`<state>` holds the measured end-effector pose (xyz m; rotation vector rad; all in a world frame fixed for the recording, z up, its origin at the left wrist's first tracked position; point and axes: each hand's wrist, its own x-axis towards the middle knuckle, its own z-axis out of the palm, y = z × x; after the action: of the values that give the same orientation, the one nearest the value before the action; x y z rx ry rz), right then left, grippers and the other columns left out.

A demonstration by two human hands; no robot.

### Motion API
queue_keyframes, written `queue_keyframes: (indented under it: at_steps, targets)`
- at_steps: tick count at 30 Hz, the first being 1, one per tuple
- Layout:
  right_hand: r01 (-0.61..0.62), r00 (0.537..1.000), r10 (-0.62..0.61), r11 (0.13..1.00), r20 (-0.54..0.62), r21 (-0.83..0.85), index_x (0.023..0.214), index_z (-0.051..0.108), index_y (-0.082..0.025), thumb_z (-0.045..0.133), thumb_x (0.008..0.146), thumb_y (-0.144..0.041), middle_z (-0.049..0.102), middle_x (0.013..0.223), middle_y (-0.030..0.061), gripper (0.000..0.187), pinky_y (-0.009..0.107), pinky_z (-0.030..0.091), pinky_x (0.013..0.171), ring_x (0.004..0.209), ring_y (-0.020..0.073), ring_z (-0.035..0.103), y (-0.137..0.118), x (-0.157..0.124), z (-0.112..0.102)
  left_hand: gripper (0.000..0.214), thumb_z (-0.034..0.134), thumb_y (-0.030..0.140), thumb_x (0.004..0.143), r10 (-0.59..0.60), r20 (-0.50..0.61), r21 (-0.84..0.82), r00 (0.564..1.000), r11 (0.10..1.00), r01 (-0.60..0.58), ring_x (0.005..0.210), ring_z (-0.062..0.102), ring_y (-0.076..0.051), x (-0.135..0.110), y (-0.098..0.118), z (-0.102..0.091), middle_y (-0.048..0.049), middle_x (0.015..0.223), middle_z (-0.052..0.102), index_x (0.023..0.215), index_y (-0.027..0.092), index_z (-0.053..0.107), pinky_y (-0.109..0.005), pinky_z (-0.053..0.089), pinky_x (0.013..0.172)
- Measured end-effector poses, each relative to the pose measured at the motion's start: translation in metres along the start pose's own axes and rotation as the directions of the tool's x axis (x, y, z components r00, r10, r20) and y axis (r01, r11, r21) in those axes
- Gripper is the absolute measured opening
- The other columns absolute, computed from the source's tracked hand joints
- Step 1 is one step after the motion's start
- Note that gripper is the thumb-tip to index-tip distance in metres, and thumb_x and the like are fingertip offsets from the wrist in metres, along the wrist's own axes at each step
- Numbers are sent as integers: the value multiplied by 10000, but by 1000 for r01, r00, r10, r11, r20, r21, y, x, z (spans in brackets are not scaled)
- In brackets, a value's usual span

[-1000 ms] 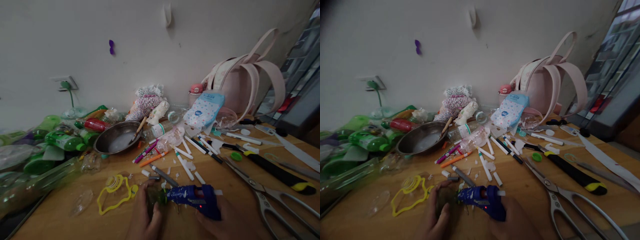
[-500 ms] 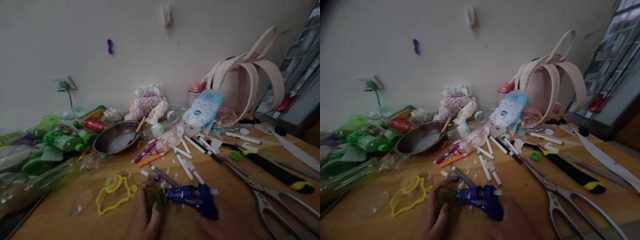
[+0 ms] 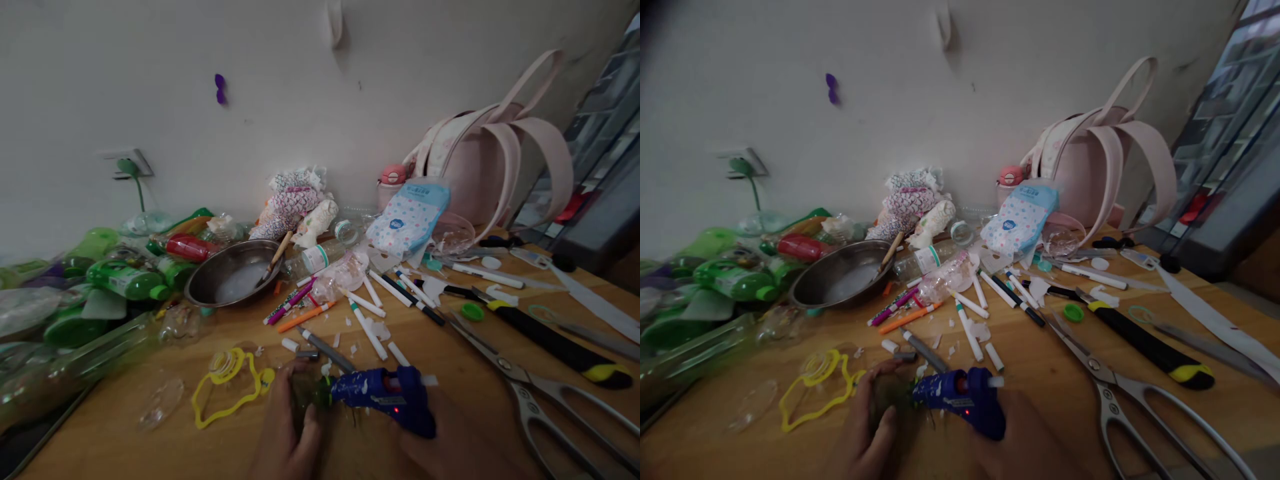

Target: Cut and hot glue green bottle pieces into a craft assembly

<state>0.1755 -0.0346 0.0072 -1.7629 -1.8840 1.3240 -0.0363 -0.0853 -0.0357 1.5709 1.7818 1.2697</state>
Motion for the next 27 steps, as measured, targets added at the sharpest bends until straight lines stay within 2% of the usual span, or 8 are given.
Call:
queue_keyframes:
  at_steps: [6, 10, 17, 23, 27]
  targets:
    - [6, 1000, -6, 999, -9, -46, 920, 685, -175, 593, 740, -267, 752, 870, 84, 222, 285, 495, 707, 815, 245, 695, -1, -1, -2, 357, 451, 208, 861, 4, 33, 41, 999, 999, -5, 1224, 524, -264, -1, -6, -1, -153, 1268, 571, 1217, 176, 457, -463, 400, 1046]
    - [19, 998, -17, 1000, 56, -20, 912, 695, -179, 566, 758, -248, 760, 822, 61, 212, 251, 495, 654, 770, 222, 702, 0, 2, 0, 345, 458, 209, 853, 7, 11, 27, 1000, 1000, -7, 1210, 531, -271, -1, -7, -1, -145, 1244, 582, 1196, 184, 476, -468, 407, 1038]
    - [29, 1000, -29, 999, 6, -37, 968, 681, -175, 586, 731, -304, 750, 888, 84, 286, 277, 510, 707, 816, 234, 695, 9, 5, 3, 343, 470, 218, 838, -33, 17, -26, 999, 999, 33, 1217, 525, -255, 1, 0, 0, -121, 1240, 581, 1180, 197, 481, -436, 404, 1043]
    - [7, 1000, -6, 999, 10, -49, 944, 709, -201, 578, 742, -263, 760, 807, 49, 249, 249, 491, 622, 751, 227, 700, 0, 1, 0, 365, 463, 216, 845, -14, 25, 0, 1000, 1000, 14, 1229, 512, -253, 1, -4, 0, -126, 1265, 571, 1209, 190, 460, -430, 391, 1050]
    - [23, 999, -25, 996, -20, -88, 885, 740, -199, 597, 731, -244, 765, 794, 54, 215, 253, 491, 629, 746, 242, 705, -4, 0, -1, 359, 458, 219, 849, -10, 19, 7, 1000, 1000, 10, 1223, 512, -261, 0, -5, 1, -133, 1254, 572, 1206, 183, 459, -437, 395, 1044]
